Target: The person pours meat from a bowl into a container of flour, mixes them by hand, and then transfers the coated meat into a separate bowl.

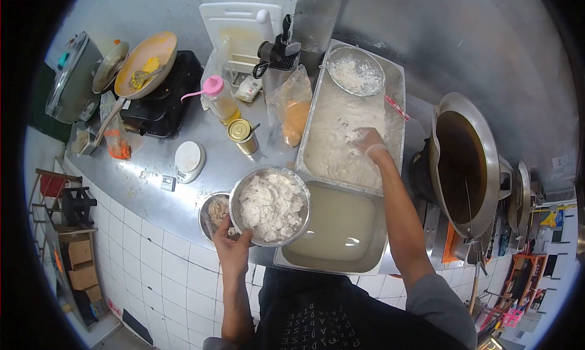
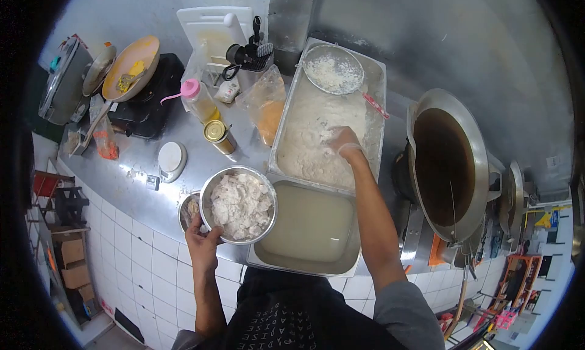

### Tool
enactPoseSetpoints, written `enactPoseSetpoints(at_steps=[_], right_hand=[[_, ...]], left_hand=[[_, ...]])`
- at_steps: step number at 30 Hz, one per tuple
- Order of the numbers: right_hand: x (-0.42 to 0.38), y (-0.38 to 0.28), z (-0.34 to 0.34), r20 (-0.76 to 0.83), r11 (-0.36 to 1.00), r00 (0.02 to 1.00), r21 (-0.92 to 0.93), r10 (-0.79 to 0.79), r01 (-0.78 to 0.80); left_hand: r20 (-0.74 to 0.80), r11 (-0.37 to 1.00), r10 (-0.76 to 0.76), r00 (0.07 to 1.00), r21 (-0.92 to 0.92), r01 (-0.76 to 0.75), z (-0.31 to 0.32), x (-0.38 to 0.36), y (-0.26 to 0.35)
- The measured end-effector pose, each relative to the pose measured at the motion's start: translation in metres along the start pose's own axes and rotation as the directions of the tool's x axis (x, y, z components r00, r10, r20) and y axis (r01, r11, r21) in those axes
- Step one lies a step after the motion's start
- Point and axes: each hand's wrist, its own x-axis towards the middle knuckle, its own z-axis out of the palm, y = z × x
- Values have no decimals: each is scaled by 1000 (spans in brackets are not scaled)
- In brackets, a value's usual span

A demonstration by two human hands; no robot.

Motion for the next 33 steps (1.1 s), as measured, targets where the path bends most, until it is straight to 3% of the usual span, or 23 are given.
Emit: enactPoseSetpoints(at_steps=[4, 9, 12, 15, 18, 21, 24, 27, 28, 31, 33], right_hand=[[-12, -9, -8, 12, 1000, 1000, 27, 5, -5], [-58, -86, -37, 105, 987, 991, 124, 88, -101], [-105, -158, -64, 249, 983, 969, 177, 5, -50], [-132, -176, -61, 260, 918, 882, 152, -394, 366], [-155, -204, -52, 399, 933, 844, 141, -359, 331], [-152, -193, -39, 472, 854, 785, -117, -402, 507], [-153, -220, -53, 530, 957, 817, 279, -224, 81], [-127, -208, -58, 545, 817, 829, 531, -126, -225], [-112, -200, -59, 494, 816, 858, 549, -142, -181], [-73, -169, -55, 339, 815, 941, 544, 6, -201], [-34, -130, -38, 233, 919, 972, 379, 22, -111]], left_hand=[[15, 999, -16, 1000, 33, 15, -1, -3, -9], [48, 996, -65, 997, 67, 62, 7, 1, -11], [67, 999, 10, 998, 48, -13, 15, 10, -21], [101, 996, 2, 995, 84, -10, 22, 20, -23], [131, 997, 41, 990, 57, -49, 36, 26, -21], [117, 1000, 8, 993, 15, -10, 42, 33, -35], [78, 1000, 4, 997, -5, -3, 43, 33, -35], [86, 999, 29, 996, -35, -26, 38, 36, -36], [71, 999, 1, 997, -43, 2, 36, 35, -32], [36, 996, -70, 997, -44, 72, 28, 30, -17], [2, 995, -99, 995, -16, 99, 15, 30, -17]])
